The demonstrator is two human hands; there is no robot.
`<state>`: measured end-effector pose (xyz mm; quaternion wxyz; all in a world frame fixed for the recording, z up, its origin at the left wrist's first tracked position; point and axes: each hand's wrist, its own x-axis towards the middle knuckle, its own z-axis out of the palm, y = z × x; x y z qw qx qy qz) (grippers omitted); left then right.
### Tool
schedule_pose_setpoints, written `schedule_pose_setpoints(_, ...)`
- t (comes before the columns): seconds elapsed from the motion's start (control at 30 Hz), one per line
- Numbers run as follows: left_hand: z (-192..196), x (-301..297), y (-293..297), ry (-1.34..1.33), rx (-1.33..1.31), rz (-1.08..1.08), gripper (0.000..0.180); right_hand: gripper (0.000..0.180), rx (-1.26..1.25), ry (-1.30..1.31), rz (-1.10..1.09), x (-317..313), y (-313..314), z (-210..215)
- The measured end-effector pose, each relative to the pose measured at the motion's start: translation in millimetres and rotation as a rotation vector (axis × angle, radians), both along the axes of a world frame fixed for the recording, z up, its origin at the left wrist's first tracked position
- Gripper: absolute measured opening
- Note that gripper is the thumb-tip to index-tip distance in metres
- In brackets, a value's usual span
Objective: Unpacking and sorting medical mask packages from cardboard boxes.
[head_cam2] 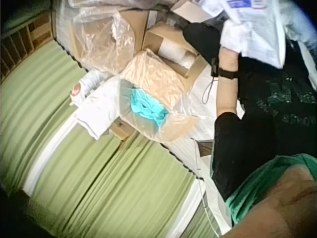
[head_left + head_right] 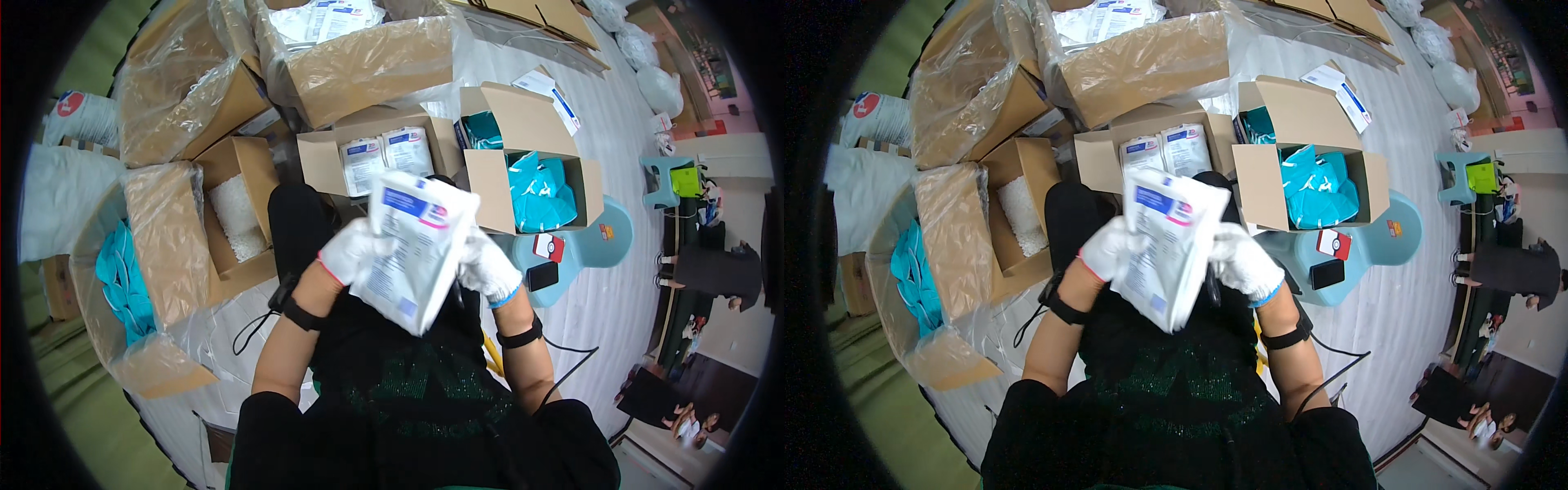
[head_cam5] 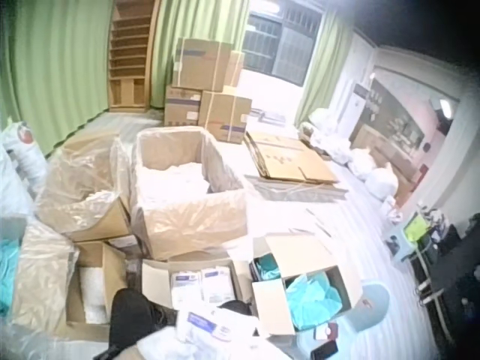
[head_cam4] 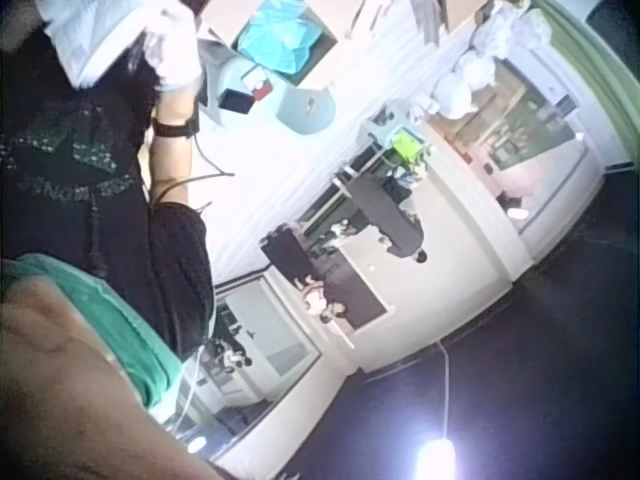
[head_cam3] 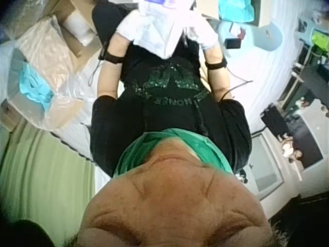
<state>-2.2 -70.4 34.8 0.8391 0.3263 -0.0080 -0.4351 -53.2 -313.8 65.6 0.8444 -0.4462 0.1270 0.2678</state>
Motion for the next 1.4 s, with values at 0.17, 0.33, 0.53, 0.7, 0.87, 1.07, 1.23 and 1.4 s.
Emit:
schedule_pose_setpoints(0.17, -19, -17, -17, 0.075, 0.023, 0.066, 0.034, 0.035, -0.134, 0.169, 0.026, -3, 11, 16)
schedule_pose_setpoints(0.33, -11, -10, -12, 0.155, 0.044, 0.280, 0.031, 0.036, -0.278, -0.102, 0.043, -18, 14, -2)
schedule_pose_setpoints(0.53, -7, -11, -8, 0.118, 0.057, 0.228, 0.029, 0.049, 0.036, -0.056, 0.131, -24, 7, 2)
schedule_pose_setpoints(0.7, -3, -10, -8, 0.081, 0.237, 0.153, 0.027, 0.047, -0.124, -0.034, 0.166, -36, 8, -16)
schedule_pose_setpoints(0.87, 27, 20, 16, -0.596, 1.006, 0.358, 0.029, 0.031, -0.423, -0.022, -0.105, -17, 4, 21)
schedule_pose_setpoints(1.07, 29, 33, 6, -1.619, 1.732, 0.359, 0.034, 0.023, -0.279, -0.101, 0.166, -13, 33, 54)
schedule_pose_setpoints(1.23, 26, 25, -8, -1.870, 1.797, 0.201, 0.033, 0.026, -0.263, -0.078, 0.075, 6, 44, 46)
schedule_pose_setpoints(1.4, 16, 21, -7, -1.792, 1.735, 0.251, 0.032, 0.026, -0.317, -0.029, 0.039, 5, 46, 44)
